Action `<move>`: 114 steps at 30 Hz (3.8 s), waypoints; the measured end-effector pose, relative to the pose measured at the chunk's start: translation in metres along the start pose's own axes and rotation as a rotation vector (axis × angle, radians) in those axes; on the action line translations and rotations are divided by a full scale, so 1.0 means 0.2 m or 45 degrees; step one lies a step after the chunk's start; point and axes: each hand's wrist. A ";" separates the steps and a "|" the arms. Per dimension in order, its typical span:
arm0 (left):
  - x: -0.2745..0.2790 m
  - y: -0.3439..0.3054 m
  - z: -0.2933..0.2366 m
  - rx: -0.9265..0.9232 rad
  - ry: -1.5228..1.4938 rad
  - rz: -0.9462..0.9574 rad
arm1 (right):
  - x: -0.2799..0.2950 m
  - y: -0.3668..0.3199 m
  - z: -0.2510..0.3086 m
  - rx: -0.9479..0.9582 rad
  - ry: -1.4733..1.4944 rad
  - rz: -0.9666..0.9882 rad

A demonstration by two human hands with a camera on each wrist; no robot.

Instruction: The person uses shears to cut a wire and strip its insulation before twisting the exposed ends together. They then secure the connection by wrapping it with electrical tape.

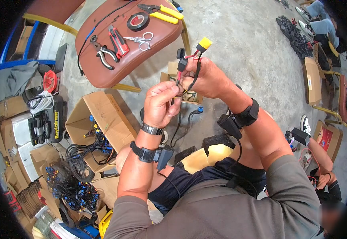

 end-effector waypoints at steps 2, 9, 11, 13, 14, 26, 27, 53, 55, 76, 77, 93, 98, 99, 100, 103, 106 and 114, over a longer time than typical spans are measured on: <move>0.00 0.00 0.00 -0.012 -0.046 0.015 | -0.03 0.00 -0.04 0.007 0.264 -0.061; 0.00 0.00 -0.01 -0.079 -0.115 0.023 | -0.04 0.00 -0.06 -0.043 0.467 -0.069; 0.00 -0.01 -0.01 -0.083 -0.117 0.021 | -0.03 -0.01 -0.08 -0.121 0.559 -0.049; -0.01 -0.01 -0.02 -0.086 -0.115 0.003 | -0.02 -0.01 -0.07 -0.174 0.597 -0.048; -0.02 -0.01 -0.02 -0.084 -0.102 0.000 | -0.02 -0.01 -0.05 -0.192 0.592 -0.056; -0.10 0.02 0.03 -0.447 0.553 -0.431 | -0.03 0.01 -0.11 -0.266 0.487 -0.132; -0.09 0.02 0.04 -0.421 0.542 -0.504 | -0.03 0.01 -0.10 -0.261 0.480 -0.123; -0.11 -0.01 0.06 -0.900 1.272 -0.860 | -0.16 -0.06 -0.14 -0.685 0.873 -0.248; -0.11 0.00 0.05 -1.007 1.335 -0.848 | -0.15 -0.05 -0.15 -0.676 0.927 -0.205; -0.15 -0.01 0.03 -0.447 0.623 -0.717 | -0.17 -0.05 -0.07 -0.580 1.008 -0.289; -0.15 0.00 0.03 -0.442 0.595 -0.708 | -0.17 -0.05 -0.08 -0.567 0.992 -0.258; -0.08 -0.03 -0.08 -0.264 0.331 -0.520 | -0.16 -0.03 -0.06 -0.251 0.572 -0.132; -0.08 -0.03 -0.06 -0.306 0.322 -0.551 | -0.14 -0.03 -0.03 -0.280 0.674 -0.110; -0.08 -0.03 -0.06 -0.322 0.333 -0.555 | -0.14 -0.03 -0.02 -0.294 0.675 -0.117; -0.09 -0.03 -0.06 -0.338 0.345 -0.558 | -0.13 -0.03 -0.02 -0.307 0.676 -0.124; -0.09 -0.02 -0.06 -0.369 0.367 -0.575 | -0.12 -0.02 -0.03 -0.363 0.713 -0.153; -0.09 -0.01 -0.04 -0.395 0.429 -0.594 | -0.13 -0.02 -0.06 -0.350 0.694 -0.138; -0.11 -0.02 -0.02 -0.430 0.525 -0.643 | -0.12 -0.02 -0.11 -0.267 0.598 -0.160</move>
Point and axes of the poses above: each hand's wrist, its own y-axis towards the middle knuckle, its own x-axis out of the back of the hand, z = x × y, and after that the axes turned 15 degrees about x, right-handed
